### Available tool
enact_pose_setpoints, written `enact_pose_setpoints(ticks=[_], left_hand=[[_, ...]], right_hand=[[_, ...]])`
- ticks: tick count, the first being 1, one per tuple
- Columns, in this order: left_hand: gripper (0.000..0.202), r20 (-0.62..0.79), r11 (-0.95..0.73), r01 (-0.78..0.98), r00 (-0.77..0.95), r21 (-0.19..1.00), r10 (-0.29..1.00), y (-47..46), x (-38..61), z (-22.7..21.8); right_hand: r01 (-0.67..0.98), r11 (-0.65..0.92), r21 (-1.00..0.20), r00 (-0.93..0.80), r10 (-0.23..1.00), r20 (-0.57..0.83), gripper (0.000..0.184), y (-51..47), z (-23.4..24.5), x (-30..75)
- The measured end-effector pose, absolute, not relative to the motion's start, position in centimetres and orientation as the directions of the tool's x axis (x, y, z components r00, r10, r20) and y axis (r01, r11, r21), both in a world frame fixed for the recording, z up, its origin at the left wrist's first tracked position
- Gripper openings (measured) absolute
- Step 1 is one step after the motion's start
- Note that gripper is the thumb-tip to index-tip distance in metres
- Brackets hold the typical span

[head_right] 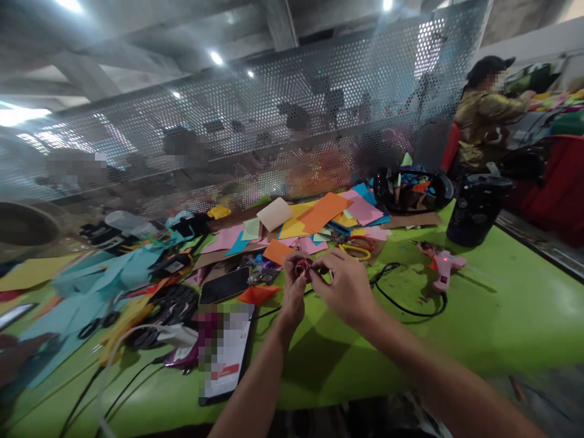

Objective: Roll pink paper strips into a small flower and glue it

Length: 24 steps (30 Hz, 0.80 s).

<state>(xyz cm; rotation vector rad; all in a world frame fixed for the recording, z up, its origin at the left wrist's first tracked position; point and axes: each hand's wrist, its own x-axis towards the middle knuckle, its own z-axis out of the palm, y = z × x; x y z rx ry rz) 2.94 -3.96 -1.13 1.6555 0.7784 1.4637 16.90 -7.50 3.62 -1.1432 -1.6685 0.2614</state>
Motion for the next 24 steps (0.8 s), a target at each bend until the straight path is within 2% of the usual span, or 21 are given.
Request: enact_pose_setpoints(ticks=[6, 15, 18, 24], left_hand=[[0.041, 0.557, -0.567, -0.004, 0.192, 0.824, 0.808, -4.3, 2.7, -1.0], [0.036, 0.596, -0.628, 0.095, 0.233, 0.772, 0.768, -4.3, 2.5, -1.0], [0.039, 0.631, -0.661, 0.099, 0.223, 0.744, 0.744, -4.3, 2.6, -1.0], [0.042, 0.700, -0.739, 0.133, 0.247, 0.660, 0.670, -4.3, 2.6, -0.8]], right_hand=[[0.570, 0.509, -0.645, 0.010, 0.780, 0.626, 0.009, -7.5, 3.8, 17.0], [0.770, 0.477, -0.424, -0.136, 0.772, 0.621, 0.008, -7.6, 4.4, 17.7], [0.823, 0.439, -0.359, -0.155, 0.783, 0.603, 0.007, -7.9, 5.0, 17.8], [0.864, 0.381, -0.330, -0.162, 0.830, 0.534, 0.007, -8.3, 6.1, 17.7]])
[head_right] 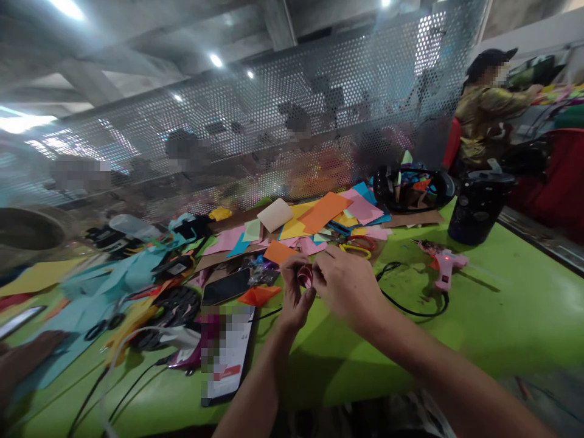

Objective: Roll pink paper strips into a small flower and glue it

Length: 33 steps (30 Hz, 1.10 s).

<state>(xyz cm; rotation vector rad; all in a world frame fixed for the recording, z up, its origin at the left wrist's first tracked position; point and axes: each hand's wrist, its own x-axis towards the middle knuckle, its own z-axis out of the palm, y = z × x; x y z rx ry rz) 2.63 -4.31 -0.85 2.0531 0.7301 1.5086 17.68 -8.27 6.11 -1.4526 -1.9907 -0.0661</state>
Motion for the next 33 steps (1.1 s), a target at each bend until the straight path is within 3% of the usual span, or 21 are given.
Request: enact_pose_setpoints(ticks=[12, 22, 33], left_hand=[[0.044, 0.697, -0.705, -0.044, 0.211, 0.708, 0.686, -4.0, 2.6, -1.6], [0.042, 0.687, -0.708, -0.006, 0.245, 0.706, 0.684, -4.1, 2.6, -1.3], [0.046, 0.705, -0.736, 0.053, 0.247, 0.675, 0.665, -4.5, 2.8, -0.8]], right_hand=[[0.870, 0.344, -0.353, -0.183, 0.890, 0.418, 0.007, -8.2, 7.6, 17.8], [0.887, 0.375, -0.268, -0.265, 0.891, 0.369, 0.013, -7.9, 8.8, 17.9], [0.880, 0.453, -0.145, -0.365, 0.838, 0.407, 0.004, -7.5, 9.3, 18.0]])
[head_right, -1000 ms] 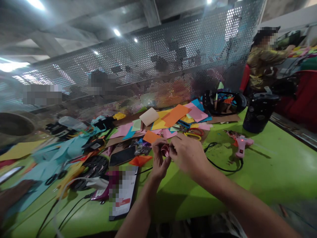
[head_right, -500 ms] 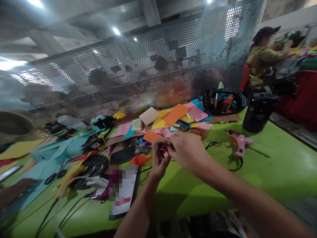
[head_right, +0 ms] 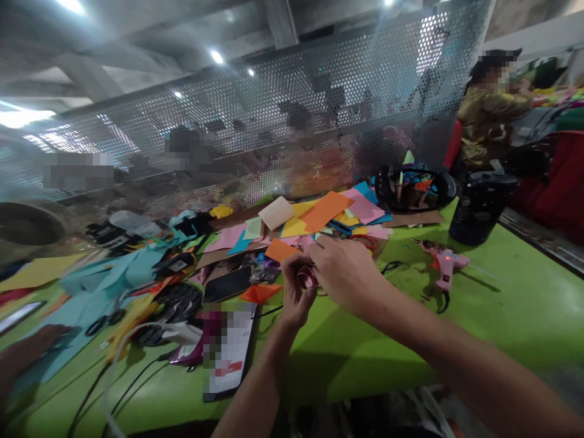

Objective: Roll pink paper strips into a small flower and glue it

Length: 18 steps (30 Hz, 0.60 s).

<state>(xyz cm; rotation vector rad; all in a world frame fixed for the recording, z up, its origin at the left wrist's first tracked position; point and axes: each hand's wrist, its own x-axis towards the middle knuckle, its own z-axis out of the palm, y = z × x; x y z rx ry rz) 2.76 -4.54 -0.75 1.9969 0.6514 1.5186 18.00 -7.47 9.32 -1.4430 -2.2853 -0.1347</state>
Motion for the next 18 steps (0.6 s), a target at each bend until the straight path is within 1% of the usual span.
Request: enact_pose_setpoints(ticks=[5, 9, 12, 18], left_hand=[[0.045, 0.697, -0.729, 0.040, 0.262, 0.684, 0.668, -4.62, 2.77, -0.58], [0.045, 0.660, -0.696, 0.046, 0.278, 0.716, 0.697, -4.64, 2.76, -0.62], [0.043, 0.640, -0.677, 0.051, 0.282, 0.734, 0.715, -4.59, 2.73, -0.68], [0.043, 0.600, -0.641, 0.058, 0.296, 0.766, 0.743, -4.50, 2.58, -0.74]], right_hand=[[0.865, 0.488, -0.116, -0.413, 0.825, 0.386, 0.005, -7.24, 9.27, 18.01], [0.869, 0.488, -0.076, -0.426, 0.819, 0.384, 0.008, -7.11, 9.22, 18.02], [0.871, 0.489, -0.046, -0.443, 0.823, 0.355, 0.010, -7.00, 9.18, 18.04], [0.859, 0.511, -0.035, -0.470, 0.814, 0.343, 0.011, -6.72, 9.07, 18.21]])
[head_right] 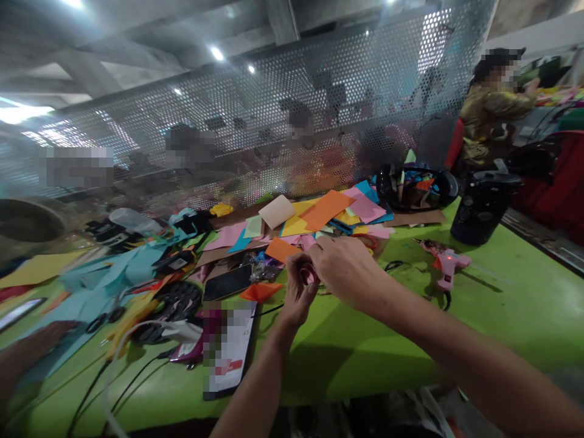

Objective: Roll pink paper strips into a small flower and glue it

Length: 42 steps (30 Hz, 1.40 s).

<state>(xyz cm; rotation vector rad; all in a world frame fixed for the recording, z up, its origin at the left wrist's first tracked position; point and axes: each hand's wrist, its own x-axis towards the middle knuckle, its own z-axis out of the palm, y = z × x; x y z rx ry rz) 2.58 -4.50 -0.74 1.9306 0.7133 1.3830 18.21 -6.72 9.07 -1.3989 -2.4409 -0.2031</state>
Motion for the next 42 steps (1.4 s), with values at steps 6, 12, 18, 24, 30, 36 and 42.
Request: enact_pose_setpoints(ticks=[6, 12, 18, 24, 30, 36, 42], left_hand=[[0.043, 0.526, -0.543, 0.014, 0.234, 0.839, 0.818, -4.3, 2.7, -0.8], [0.042, 0.402, -0.375, -0.186, 0.136, 0.908, 0.905, -3.6, 3.0, -1.5], [0.042, 0.431, -0.400, -0.209, 0.132, 0.892, 0.893, -3.8, 3.0, -1.2], [0.047, 0.531, -0.527, -0.066, 0.156, 0.847, 0.833, -3.8, 2.8, -1.0], [0.040, 0.571, -0.582, -0.005, 0.194, 0.813, 0.797, -3.7, 2.5, -1.6], [0.038, 0.572, -0.584, 0.014, 0.182, 0.812, 0.800, -3.7, 2.7, -1.3], [0.040, 0.544, -0.551, -0.004, 0.163, 0.835, 0.823, -3.9, 2.7, -1.0]], right_hand=[[0.828, 0.506, -0.242, -0.418, 0.844, 0.336, 0.015, -5.5, 8.5, 18.9], [0.669, 0.494, -0.556, -0.259, 0.856, 0.448, 0.012, -5.2, 8.0, 19.5], [0.671, 0.445, -0.593, -0.234, 0.886, 0.401, 0.013, -6.3, 7.3, 18.9], [0.691, 0.370, -0.621, -0.149, 0.913, 0.379, 0.011, -6.3, 6.8, 18.0], [0.707, 0.384, -0.593, -0.139, 0.899, 0.417, 0.009, -6.1, 6.3, 17.9], [0.777, 0.439, -0.451, -0.214, 0.858, 0.468, 0.007, -6.4, 5.9, 18.0], [0.793, 0.444, -0.416, -0.209, 0.841, 0.499, 0.011, -6.5, 5.9, 17.8]])
